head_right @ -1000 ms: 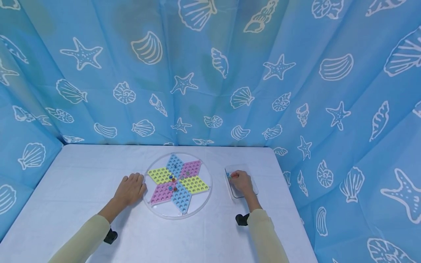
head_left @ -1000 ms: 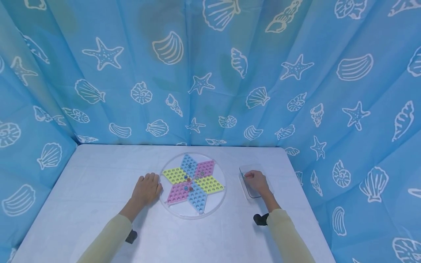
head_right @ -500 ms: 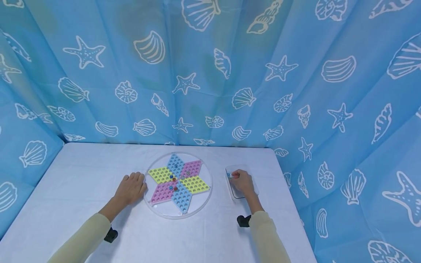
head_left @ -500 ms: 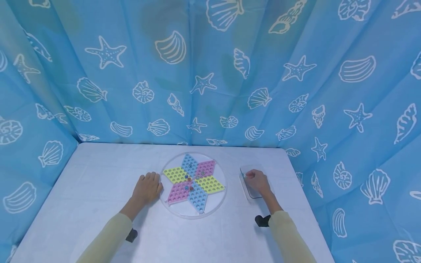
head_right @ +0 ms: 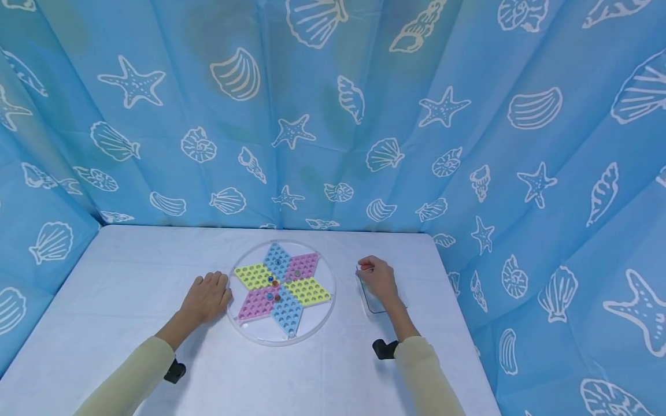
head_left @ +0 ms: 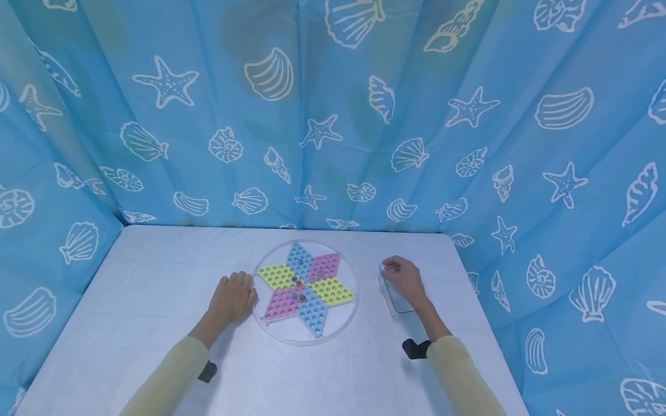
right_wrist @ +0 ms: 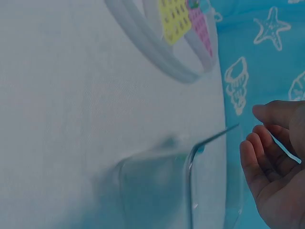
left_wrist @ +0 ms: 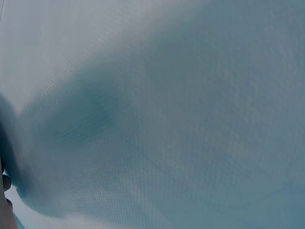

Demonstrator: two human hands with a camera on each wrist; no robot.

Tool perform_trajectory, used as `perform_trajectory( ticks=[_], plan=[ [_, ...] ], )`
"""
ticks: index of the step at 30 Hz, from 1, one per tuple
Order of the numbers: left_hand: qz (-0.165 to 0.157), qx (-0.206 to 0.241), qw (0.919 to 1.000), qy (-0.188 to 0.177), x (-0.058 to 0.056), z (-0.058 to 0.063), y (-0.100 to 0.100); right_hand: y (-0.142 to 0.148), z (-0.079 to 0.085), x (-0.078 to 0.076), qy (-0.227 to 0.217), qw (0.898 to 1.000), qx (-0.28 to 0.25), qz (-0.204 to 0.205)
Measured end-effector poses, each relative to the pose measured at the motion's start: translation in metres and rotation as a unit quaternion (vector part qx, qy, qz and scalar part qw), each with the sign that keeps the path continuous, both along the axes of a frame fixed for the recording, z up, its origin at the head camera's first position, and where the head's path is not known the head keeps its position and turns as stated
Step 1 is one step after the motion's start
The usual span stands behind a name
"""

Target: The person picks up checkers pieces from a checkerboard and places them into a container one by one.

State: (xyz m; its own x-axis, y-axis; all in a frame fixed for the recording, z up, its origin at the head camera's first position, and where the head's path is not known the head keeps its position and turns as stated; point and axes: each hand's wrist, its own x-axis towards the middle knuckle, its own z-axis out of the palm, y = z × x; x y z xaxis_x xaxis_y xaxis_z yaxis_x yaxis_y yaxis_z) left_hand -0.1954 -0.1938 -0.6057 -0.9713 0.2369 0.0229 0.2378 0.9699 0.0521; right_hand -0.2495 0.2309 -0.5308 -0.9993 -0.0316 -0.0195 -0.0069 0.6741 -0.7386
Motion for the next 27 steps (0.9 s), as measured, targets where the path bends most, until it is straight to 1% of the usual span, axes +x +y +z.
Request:
perform_trajectory(
  ticks=[5,8,11,16,20,24,27],
  plan=[
    [0.0,-0.003,1.0,0.002,0.0,-0.001,-0.001,-0.02,0.009,0.004,0.017,1.0,-0.016,0.018],
    [-0.002,-0.002,1.0,0.007,0.001,0.0,-0.001,-0.033,0.013,0.007,0.012,0.999,-0.026,0.024],
    [-0.004,0.003,0.9999,0.01,0.002,0.002,-0.001,-0.046,0.013,0.009,0.008,0.999,-0.034,0.033],
    [-0.005,0.009,0.9999,0.012,0.002,0.001,-0.001,-0.065,0.005,0.009,0.004,0.998,-0.04,0.048],
    [-0.007,0.008,0.9998,0.019,0.001,-0.001,-0.002,-0.078,-0.001,0.011,-0.014,0.998,-0.042,0.051],
    [-0.008,0.01,0.9996,0.025,-0.001,-0.004,-0.002,-0.089,-0.008,0.011,-0.029,0.996,-0.056,0.056],
    [-0.005,0.011,0.9997,0.022,-0.001,-0.005,-0.003,-0.094,-0.016,0.009,-0.037,0.995,-0.073,0.061]
  ],
)
